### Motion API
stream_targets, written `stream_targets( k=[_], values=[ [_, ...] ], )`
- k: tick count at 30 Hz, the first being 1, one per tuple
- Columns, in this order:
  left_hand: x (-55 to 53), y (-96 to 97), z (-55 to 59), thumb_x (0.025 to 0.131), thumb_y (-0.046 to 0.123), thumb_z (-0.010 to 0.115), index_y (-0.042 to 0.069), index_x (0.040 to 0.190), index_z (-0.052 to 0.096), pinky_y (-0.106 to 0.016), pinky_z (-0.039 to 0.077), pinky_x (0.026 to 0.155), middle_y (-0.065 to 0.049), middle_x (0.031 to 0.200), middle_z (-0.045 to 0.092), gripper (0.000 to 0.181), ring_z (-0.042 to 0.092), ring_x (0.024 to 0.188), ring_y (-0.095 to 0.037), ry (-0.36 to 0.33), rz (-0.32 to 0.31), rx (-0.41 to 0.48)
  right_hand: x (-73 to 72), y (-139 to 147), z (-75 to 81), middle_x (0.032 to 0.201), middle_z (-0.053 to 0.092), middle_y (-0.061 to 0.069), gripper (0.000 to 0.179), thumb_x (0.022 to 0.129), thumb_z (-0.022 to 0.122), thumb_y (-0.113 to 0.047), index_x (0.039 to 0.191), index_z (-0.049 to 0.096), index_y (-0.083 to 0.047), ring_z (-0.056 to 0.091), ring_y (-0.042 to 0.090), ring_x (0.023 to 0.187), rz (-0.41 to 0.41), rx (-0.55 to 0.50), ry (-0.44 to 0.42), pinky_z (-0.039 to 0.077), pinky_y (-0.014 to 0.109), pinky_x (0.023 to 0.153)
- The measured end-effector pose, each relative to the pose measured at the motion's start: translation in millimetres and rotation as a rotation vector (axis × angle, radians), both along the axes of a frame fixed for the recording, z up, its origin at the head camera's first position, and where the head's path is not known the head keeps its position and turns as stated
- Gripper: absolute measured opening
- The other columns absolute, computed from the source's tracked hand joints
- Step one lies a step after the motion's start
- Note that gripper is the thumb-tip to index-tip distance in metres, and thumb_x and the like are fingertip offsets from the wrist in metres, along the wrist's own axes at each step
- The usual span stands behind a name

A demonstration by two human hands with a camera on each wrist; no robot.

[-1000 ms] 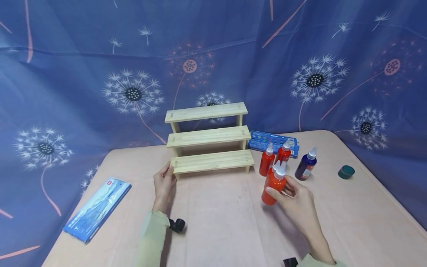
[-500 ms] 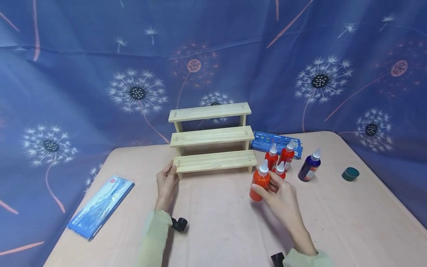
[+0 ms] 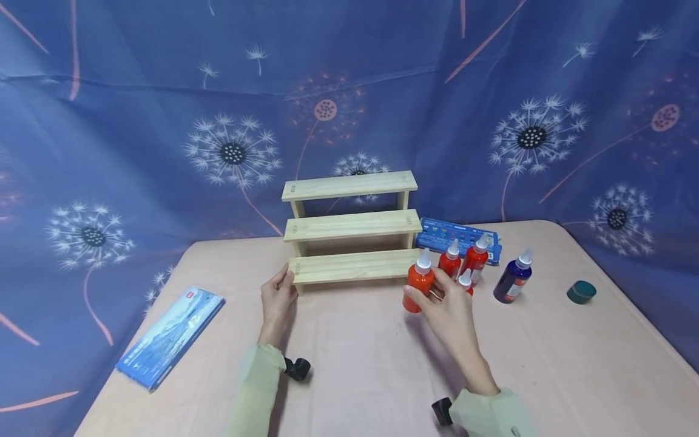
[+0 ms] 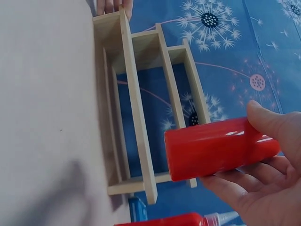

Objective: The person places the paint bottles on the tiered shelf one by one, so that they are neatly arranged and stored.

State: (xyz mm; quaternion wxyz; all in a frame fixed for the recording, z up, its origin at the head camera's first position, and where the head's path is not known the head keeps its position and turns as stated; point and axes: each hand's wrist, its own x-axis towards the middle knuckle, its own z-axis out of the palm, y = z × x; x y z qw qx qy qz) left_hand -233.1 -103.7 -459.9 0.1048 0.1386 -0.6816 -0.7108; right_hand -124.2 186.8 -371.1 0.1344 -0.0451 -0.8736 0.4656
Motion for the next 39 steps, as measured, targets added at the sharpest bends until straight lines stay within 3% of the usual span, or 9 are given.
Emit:
stream_targets(
  k=[18, 26, 34, 39],
  values=[
    [1.7, -0.9, -2.9, 0.100, 0.010, 0.054, 0.004, 0.137, 0.054, -0.027, 0.059, 0.084, -0.020, 0.130, 0.060, 0.037, 0.063, 0.114, -0.026, 0.005, 0.011, -0.031, -42.3, -22, 11.8, 0.134, 0.057, 0.024, 0.059, 0.091, 0.070, -0.017, 0.143, 0.046, -0.002, 0.053, 0.043, 0.124, 0.035, -0.095, 0.029, 0.048, 0.050, 0.101],
    [1.9, 0.0, -3.2, 0.101, 0.008, 0.052, -0.001, 0.137, 0.051, -0.029, 0.055, 0.091, -0.024, 0.135, 0.054, 0.038, 0.059, 0.119, -0.032, 0.067, -0.016, -0.002, -67.9, -25, 20.3, 0.133, 0.057, 0.026, 0.059, 0.092, 0.070, -0.017, 0.142, 0.045, 0.002, 0.053, 0.042, 0.125, 0.049, -0.130, 0.088, 0.044, 0.051, 0.107],
    [0.2, -0.5, -6.5, 0.102, 0.011, 0.051, 0.000, 0.139, 0.049, -0.033, 0.053, 0.095, -0.023, 0.138, 0.052, 0.039, 0.057, 0.121, -0.033, 0.063, -0.039, -0.001, -89.7, -28, 25.1, 0.130, 0.059, 0.025, 0.052, 0.092, 0.069, -0.016, 0.137, 0.049, 0.002, 0.056, 0.040, 0.123, 0.045, -0.146, 0.130, 0.046, 0.049, 0.106],
    [0.8, -0.1, -8.4, 0.101, 0.010, 0.051, -0.001, 0.138, 0.050, -0.033, 0.053, 0.094, -0.024, 0.138, 0.052, 0.038, 0.058, 0.120, -0.033, 0.063, -0.022, -0.024, -98.2, -30, 27.0, 0.132, 0.058, 0.025, 0.052, 0.093, 0.068, -0.016, 0.137, 0.049, 0.003, 0.054, 0.039, 0.125, 0.041, -0.172, 0.126, 0.045, 0.048, 0.107]
  ],
)
